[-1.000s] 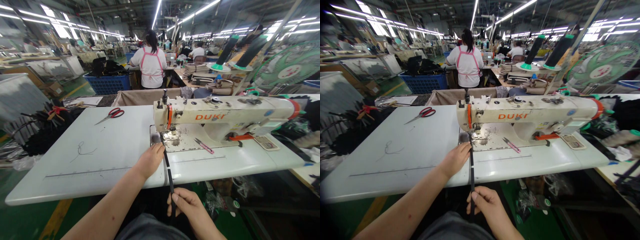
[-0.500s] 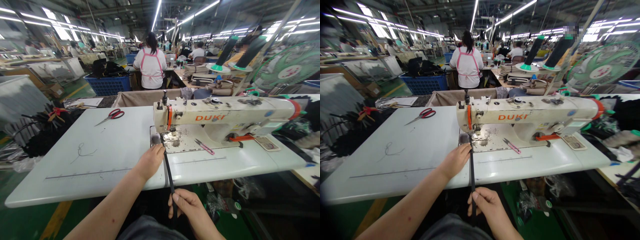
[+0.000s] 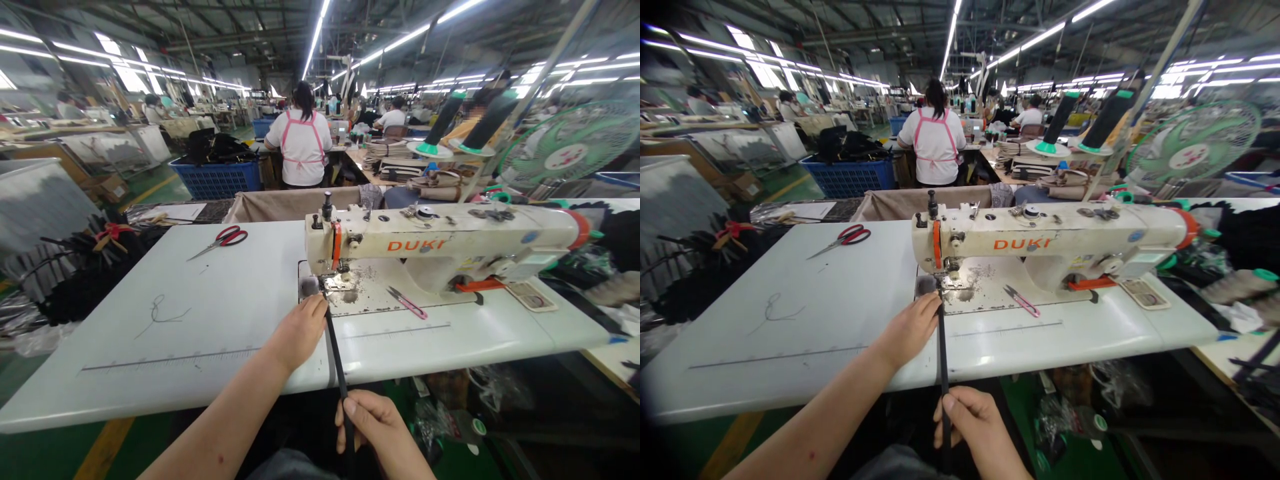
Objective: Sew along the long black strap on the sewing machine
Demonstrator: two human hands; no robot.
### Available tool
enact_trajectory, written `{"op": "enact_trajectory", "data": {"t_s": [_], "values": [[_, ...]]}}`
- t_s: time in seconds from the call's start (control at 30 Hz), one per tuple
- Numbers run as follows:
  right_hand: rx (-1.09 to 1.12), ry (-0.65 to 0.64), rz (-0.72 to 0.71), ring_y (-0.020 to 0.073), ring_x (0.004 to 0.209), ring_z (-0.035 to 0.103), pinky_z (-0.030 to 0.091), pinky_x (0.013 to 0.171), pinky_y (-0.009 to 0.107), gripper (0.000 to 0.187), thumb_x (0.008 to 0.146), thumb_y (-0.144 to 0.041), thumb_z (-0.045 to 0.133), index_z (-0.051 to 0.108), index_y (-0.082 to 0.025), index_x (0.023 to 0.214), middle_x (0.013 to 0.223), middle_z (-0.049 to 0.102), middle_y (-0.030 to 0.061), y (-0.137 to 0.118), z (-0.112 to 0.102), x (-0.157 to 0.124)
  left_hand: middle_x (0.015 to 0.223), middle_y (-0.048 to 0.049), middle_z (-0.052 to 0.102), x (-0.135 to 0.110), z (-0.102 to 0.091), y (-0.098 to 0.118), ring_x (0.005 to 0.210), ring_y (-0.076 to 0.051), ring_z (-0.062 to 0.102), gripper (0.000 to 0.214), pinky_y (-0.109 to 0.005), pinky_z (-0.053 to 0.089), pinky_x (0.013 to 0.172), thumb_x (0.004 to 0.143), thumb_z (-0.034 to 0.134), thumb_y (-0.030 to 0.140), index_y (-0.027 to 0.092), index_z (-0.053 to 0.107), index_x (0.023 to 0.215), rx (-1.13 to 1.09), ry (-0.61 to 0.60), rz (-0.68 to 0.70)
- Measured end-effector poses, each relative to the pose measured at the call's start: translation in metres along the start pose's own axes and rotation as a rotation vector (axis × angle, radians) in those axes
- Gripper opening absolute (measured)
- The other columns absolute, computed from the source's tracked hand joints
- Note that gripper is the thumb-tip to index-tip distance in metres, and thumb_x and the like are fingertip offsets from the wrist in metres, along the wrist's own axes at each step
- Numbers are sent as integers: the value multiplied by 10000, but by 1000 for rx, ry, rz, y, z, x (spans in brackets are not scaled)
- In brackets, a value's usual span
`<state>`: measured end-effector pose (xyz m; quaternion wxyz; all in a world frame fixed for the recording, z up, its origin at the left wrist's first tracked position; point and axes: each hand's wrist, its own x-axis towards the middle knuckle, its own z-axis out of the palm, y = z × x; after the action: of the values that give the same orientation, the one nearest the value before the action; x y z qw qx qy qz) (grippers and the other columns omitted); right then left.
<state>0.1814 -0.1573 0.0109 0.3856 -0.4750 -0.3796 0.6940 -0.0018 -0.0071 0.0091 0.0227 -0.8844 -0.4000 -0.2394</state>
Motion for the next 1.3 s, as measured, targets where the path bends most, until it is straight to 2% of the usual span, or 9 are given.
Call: {"op": "enact_trajectory", "data": {"t_s": [0.23,0.53,0.77,0.87,0.97,1.03,1.1,1.2,1.3], "values": [[-38,-54,-32,135,525,589,394,531,234,572,853,-716,713,747,-154,754,569,675,32,11,-6,3,1315,-138,674,-4,5,-3,1233,-259,674,263,-428,556,1106,1023,495,139,172,580,1270,12,37,23],[-243,-77,-295,227,893,649,485,826,320,361,860,-542,797,767,-202,742,859,682,50,-13,-3,-1,1258,-149,689,-2,-2,-1,1185,-258,693,205,-416,582,1070,1030,478,115,148,608,1184,28,54,78],[-212,1,-134,168,612,599,488,637,290,476,889,-652,688,724,-178,906,675,681,22,-9,3,4,1263,-146,686,-3,1,-2,1180,-258,692,198,-420,577,1078,1023,495,129,157,608,1183,15,67,65],[-430,89,-150,191,575,624,499,619,301,361,902,-543,678,709,-187,954,604,628,-8,-5,4,1,1281,-144,681,-4,4,-3,1210,-257,681,219,-428,562,1097,1033,491,153,165,597,1224,8,59,59],[-772,180,-189,271,797,738,546,770,350,238,942,-371,612,744,-196,1037,852,775,92,-6,5,-7,1287,-144,677,-5,5,-4,1234,-262,669,228,-432,555,1103,1036,492,171,167,595,1239,8,50,57],[-850,160,-184,307,971,762,547,887,375,299,987,-320,525,739,-187,1149,1061,800,149,-10,7,-12,1288,-144,676,-5,6,-4,1241,-264,665,231,-431,557,1098,1036,486,170,166,594,1240,14,48,55],[-837,102,-164,309,1022,762,543,914,377,369,1036,-325,440,714,-173,1231,1130,792,169,-15,10,-15,1288,-141,676,-5,6,-4,1248,-262,662,238,-429,552,1105,1035,481,162,166,591,1246,13,45,49],[-753,42,-170,274,920,748,542,827,343,387,1065,-412,430,738,-188,1134,1045,788,135,-22,13,-16,1302,-137,671,-5,6,-5,1262,-259,655,248,-423,544,1119,1033,488,162,173,587,1260,-16,30,35],[-569,-4,-140,194,633,643,490,626,290,462,1045,-564,478,750,-196,982,711,677,29,-25,12,-14,1317,-148,665,-5,4,-5,1261,-262,655,257,-425,548,1117,1026,494,154,163,582,1268,-38,26,27]]}}
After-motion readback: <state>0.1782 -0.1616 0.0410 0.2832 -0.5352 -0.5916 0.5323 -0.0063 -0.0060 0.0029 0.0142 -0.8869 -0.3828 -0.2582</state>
